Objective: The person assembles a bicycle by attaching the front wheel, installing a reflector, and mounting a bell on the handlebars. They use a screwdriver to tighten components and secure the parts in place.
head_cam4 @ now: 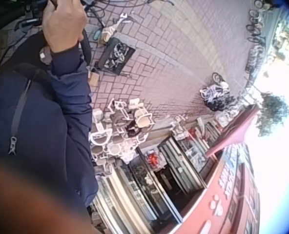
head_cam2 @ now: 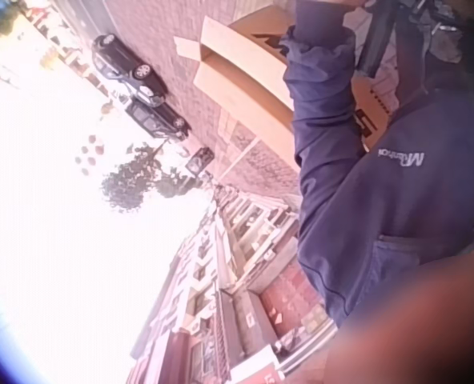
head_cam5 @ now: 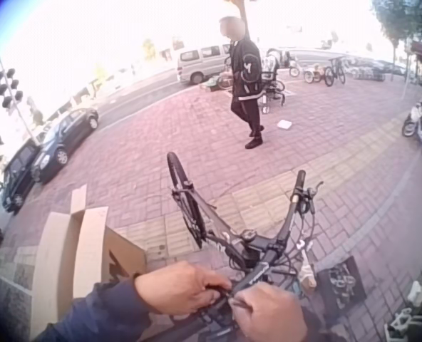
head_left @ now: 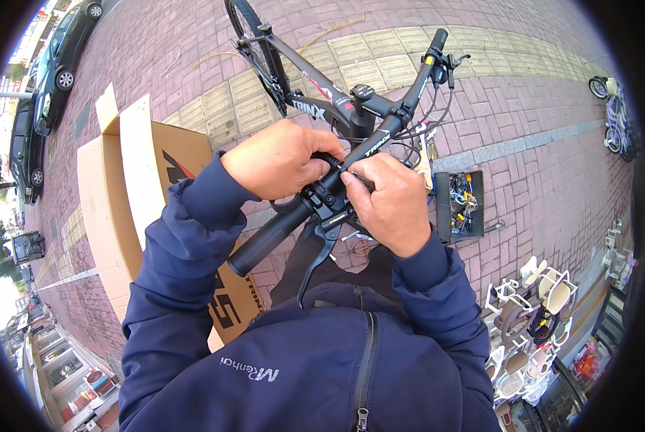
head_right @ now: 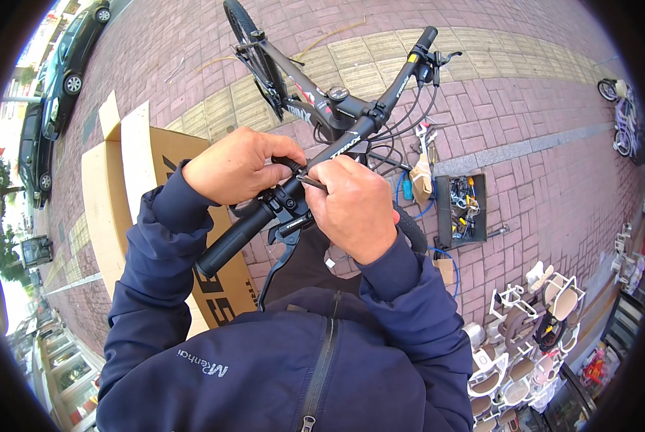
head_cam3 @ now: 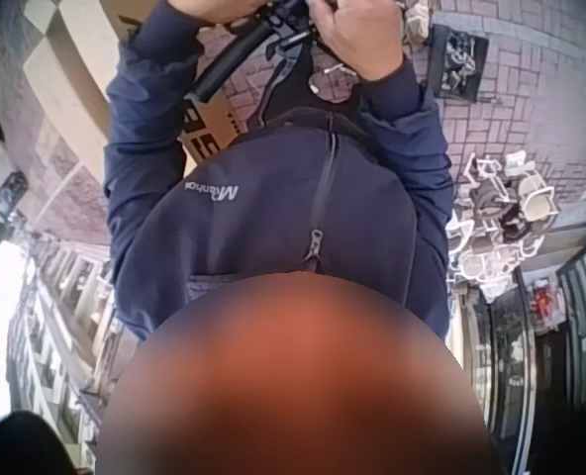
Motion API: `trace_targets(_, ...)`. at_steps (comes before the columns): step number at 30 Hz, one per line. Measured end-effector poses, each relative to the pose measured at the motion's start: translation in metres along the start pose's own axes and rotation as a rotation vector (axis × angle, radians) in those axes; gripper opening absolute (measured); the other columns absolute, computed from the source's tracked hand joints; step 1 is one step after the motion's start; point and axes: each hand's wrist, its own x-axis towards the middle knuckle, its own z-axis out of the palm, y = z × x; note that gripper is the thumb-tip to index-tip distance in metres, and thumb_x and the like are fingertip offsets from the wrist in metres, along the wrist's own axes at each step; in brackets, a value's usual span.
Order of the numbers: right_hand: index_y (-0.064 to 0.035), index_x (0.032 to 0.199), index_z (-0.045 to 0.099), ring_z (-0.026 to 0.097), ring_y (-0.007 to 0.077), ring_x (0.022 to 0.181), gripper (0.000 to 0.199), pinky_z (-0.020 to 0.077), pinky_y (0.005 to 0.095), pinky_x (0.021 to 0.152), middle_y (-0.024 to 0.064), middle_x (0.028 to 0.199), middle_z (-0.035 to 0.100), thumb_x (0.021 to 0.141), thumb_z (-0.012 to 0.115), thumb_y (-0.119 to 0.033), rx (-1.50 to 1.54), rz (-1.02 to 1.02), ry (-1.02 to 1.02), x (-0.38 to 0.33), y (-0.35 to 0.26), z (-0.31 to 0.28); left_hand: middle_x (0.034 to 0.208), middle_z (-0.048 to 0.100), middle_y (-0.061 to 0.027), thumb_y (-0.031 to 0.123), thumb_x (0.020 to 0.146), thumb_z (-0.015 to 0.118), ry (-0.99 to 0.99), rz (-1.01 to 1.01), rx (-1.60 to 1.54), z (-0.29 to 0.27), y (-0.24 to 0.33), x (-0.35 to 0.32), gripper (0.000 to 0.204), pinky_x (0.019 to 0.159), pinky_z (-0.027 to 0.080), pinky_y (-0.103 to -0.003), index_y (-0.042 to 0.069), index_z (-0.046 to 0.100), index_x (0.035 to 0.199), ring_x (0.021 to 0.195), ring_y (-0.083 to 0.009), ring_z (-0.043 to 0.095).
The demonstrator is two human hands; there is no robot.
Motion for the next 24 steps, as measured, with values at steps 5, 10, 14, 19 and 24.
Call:
trace_targets(5,-0.0063,0.085,0.065,0.066,0.0318,0.074,0.013,0.0526,0.0404,0.063,0.0092,0.082,0.065,0.077,0.076,-0.005,0.036,0.049,-0.041,0.0015,0.0002,-0.0027,0.086,0.070,-0.0190,0.009,0.086,0.065,-0.012,-0.013,-0.009,-0.0005,0.0011,0.0007,0.024,0.073,0.054,-0.042,0.005,0.069,0.109,0.079,-0.0378,0.068)
trace_targets(10,-0.0058,0.090,0.065,0.066,0.0325,0.075,0.017,0.0528,0.0406,0.064,0.0104,0.083,0.065,0.077,0.077,-0.005,0.019,0.025,-0.030,0.0017,0.0017,-0.0010,0.085,0.070,-0.0191,0.008,0.086,0.064,0.001,-0.002,0.005,0.0000,0.0018,0.0009,0.023,0.073,0.054,-0.043,0.005,0.070,0.108,0.078,-0.0380,0.068)
trace_targets(14,-0.0060,0.091,0.065,0.066,0.0331,0.074,0.017,0.0528,0.0408,0.063,0.0109,0.083,0.065,0.077,0.076,-0.004,-0.005,-0.020,-0.039,0.0010,0.0028,-0.0014,0.084,0.069,-0.0189,0.009,0.086,0.064,-0.009,-0.018,0.003,-0.0002,0.0015,0.0009,0.022,0.072,0.054,-0.043,0.005,0.070,0.108,0.078,-0.0380,0.068)
trace_targets(19,-0.0063,0.089,0.065,0.066,0.0326,0.074,0.016,0.0527,0.0408,0.064,0.0106,0.082,0.065,0.077,0.076,-0.005,0.031,0.007,-0.039,0.0021,0.0026,-0.0020,0.082,0.069,-0.0190,0.009,0.086,0.064,-0.003,-0.010,0.004,-0.0003,0.0010,0.0012,0.023,0.071,0.054,-0.043,0.006,0.070,0.108,0.076,-0.0382,0.067)
trace_targets(24,-0.0035,0.092,0.066,0.066,0.0338,0.072,0.015,0.0516,0.0398,0.064,0.0136,0.081,0.066,0.080,0.074,-0.006,0.024,-0.008,-0.057,0.0027,0.0016,-0.0038,0.082,0.069,-0.0192,0.008,0.086,0.064,-0.018,-0.025,-0.001,-0.0016,0.0021,0.0013,0.023,0.071,0.054,-0.043,0.006,0.070,0.108,0.076,-0.0383,0.067)
